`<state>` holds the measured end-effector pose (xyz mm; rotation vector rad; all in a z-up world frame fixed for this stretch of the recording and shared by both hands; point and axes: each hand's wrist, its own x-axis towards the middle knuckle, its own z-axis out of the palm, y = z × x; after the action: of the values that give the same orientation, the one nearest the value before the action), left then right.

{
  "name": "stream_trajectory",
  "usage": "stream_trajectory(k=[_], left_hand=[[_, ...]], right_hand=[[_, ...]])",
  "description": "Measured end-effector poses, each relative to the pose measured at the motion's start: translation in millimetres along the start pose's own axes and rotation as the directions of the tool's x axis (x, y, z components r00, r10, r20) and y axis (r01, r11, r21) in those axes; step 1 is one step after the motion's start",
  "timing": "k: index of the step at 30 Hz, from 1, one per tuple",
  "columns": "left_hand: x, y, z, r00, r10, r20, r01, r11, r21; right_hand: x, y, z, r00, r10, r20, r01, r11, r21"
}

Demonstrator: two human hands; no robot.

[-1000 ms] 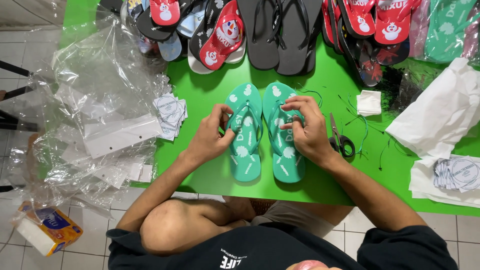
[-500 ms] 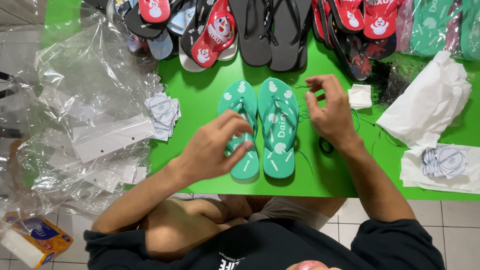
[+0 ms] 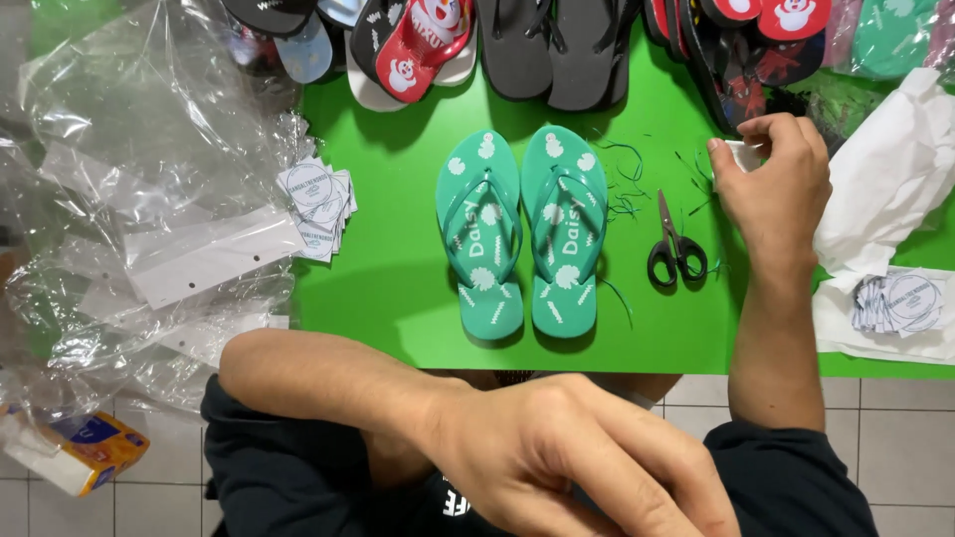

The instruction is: The person trims excess material from flip-flop straps using shears, wipes the surface with a cloth, applies adhesive labels, and places the finished pair into a plastic bag.

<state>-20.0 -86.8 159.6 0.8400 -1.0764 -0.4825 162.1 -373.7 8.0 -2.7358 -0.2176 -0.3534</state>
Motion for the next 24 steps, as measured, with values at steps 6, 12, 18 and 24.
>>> stream_trajectory(k=[6, 12, 18, 24], left_hand=[[-6, -5, -16, 0.996, 0.075, 0.039, -0.078, 0.994, 0.076], [1, -3, -19, 0.998, 0.015, 0.065, -0.008, 0.995, -0.097], [0, -6, -17, 0.991, -0.004, 0.136, 0.002, 1.000, 0.019], [-4, 0, -22, 0.988, 0.146, -0.047, -0.143, 0.988, 0.056]], right_hand=[[-2, -2, -1, 0.997, 0.026, 0.079, -0.026, 1.000, -0.004], [-5, 1, -1, 0.996, -0.015, 0.088, 0.014, 1.000, 0.010], [-7, 17, 6, 0.998, -0.036, 0.048, 0.042, 0.989, -0.145], [-4, 17, 8, 0.993, 0.023, 0.118, -0.012, 0.995, -0.095]])
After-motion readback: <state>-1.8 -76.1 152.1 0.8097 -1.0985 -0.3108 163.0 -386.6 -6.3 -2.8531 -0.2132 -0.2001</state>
